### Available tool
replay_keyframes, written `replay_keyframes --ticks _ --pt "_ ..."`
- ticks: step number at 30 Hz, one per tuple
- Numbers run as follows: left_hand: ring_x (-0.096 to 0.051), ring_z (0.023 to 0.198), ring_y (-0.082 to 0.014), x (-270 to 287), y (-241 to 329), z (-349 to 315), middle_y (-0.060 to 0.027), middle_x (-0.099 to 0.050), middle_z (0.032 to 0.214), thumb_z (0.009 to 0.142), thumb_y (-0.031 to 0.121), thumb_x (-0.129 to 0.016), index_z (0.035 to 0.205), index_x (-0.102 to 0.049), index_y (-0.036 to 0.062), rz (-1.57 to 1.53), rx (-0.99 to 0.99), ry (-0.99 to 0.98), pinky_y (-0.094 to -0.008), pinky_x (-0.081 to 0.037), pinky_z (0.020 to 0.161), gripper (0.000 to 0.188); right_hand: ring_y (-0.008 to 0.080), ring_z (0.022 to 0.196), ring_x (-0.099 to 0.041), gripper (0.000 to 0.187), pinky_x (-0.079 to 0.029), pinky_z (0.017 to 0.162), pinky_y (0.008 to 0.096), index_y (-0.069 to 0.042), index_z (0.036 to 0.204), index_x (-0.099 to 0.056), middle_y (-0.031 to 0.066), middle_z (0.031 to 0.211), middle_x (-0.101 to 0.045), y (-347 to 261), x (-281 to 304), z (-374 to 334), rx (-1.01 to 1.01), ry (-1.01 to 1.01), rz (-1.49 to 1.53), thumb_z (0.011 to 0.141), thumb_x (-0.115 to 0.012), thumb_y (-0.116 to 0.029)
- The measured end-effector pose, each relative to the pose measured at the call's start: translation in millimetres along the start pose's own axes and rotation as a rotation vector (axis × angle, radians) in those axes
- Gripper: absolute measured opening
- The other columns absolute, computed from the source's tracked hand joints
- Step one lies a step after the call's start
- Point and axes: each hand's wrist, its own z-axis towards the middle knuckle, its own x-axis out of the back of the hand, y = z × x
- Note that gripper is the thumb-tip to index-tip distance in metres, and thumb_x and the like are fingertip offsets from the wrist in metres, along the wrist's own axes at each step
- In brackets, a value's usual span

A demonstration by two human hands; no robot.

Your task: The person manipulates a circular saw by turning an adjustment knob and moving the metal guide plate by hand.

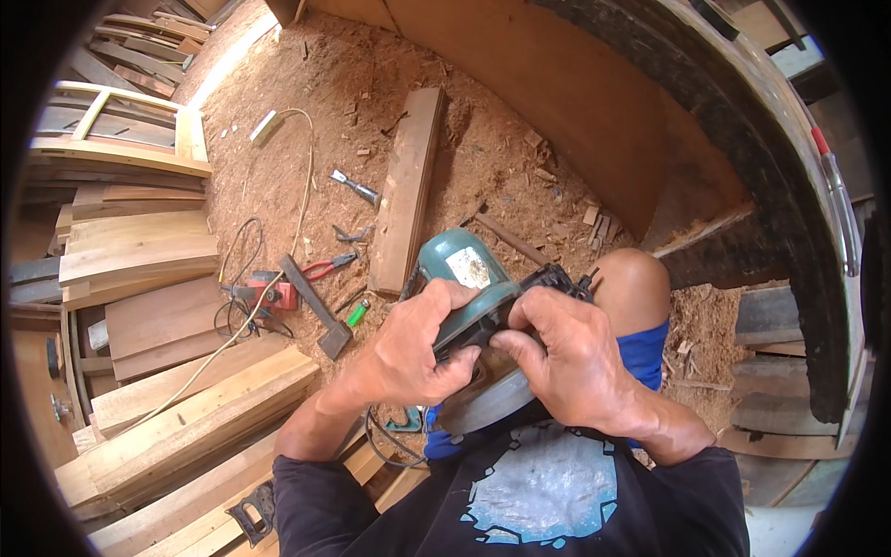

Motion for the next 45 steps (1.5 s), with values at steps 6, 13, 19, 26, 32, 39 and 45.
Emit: replay_keyframes --ticks 6,13,19,26,32,39,45 --pt "-0.069 0.090 -0.0396 2.0 -6.7 3.1 -0.0188 -0.063 0.102 0.082 0.008 -0.077 0.128 -0.059 -0.0012 -0.041 0.064 -0.007 -0.0432 -0.056 0.078 0.050 0.0464 0.080 -0.068 0.024 -0.050 0.066 0.0480 0.002 0.086 -0.067 0.0225 0.083 -0.069 0.6 19.0 16.8 -0.251 -0.280 -0.113 0.094 -0.077 -0.017" --pt "-0.070 0.091 -0.0393 -1.3 -5.5 1.0 -0.0186 -0.064 0.101 0.084 0.009 -0.076 0.126 -0.062 -0.0013 -0.120 0.159 -0.009 -0.0441 -0.055 0.079 0.046 0.0110 0.078 -0.065 0.012 -0.053 0.071 0.0332 0.004 0.099 -0.073 0.0075 0.081 -0.072 33.2 30.0 14.7 -0.323 -0.386 0.295 0.096 -0.068 -0.007" --pt "-0.070 0.091 -0.0396 0.9 -0.3 3.3 -0.0189 -0.064 0.101 0.084 0.009 -0.075 0.127 -0.062 -0.0013 -0.041 0.116 -0.014 -0.0444 -0.055 0.080 0.046 0.0092 0.076 -0.063 0.010 -0.052 0.069 0.0315 0.003 0.100 -0.074 0.0035 0.082 -0.073 36.2 26.4 15.4 -0.412 -0.395 0.441 0.097 -0.070 -0.005" --pt "-0.070 0.092 -0.0380 -0.9 -1.3 4.5 -0.0190 -0.064 0.103 0.085 0.008 -0.074 0.127 -0.062 -0.0004 -0.065 0.149 -0.010 -0.0436 -0.055 0.080 0.045 0.0086 0.076 -0.063 0.009 -0.052 0.069 0.0318 0.003 0.093 -0.073 0.0041 0.078 -0.071 33.9 20.7 17.7 -0.412 -0.353 0.410 0.096 -0.073 -0.005" --pt "-0.069 0.089 -0.0372 0.5 -3.0 4.1 -0.0183 -0.062 0.101 0.083 0.007 -0.075 0.125 -0.061 -0.0010 -0.056 0.143 0.000 -0.0425 -0.055 0.078 0.045 0.0064 0.077 -0.062 0.008 -0.051 0.068 0.0287 0.002 0.091 -0.072 0.0007 0.080 -0.071 38.7 14.4 15.0 -0.275 -0.322 0.435 0.095 -0.077 -0.003" --pt "-0.071 0.090 -0.0371 4.5 3.4 3.3 -0.0184 -0.064 0.100 0.082 0.008 -0.076 0.122 -0.061 -0.0005 0.068 0.090 -0.005 -0.0426 -0.056 0.078 0.043 0.0152 0.075 -0.069 0.011 -0.053 0.069 0.0342 0.002 0.091 -0.071 0.0113 0.078 -0.072 18.8 11.1 15.4 -0.206 -0.279 0.201 0.090 -0.080 -0.003" --pt "-0.072 0.087 -0.0366 5.8 5.2 -1.5 -0.0174 -0.066 0.098 0.082 0.010 -0.079 0.123 -0.060 0.0010 -0.004 0.173 0.008 -0.0428 -0.056 0.076 0.046 0.0452 0.079 -0.072 0.012 -0.054 0.069 0.0505 0.002 0.091 -0.071 0.0254 0.078 -0.069 10.9 8.3 16.4 -0.122 -0.222 0.130 0.087 -0.079 -0.006"
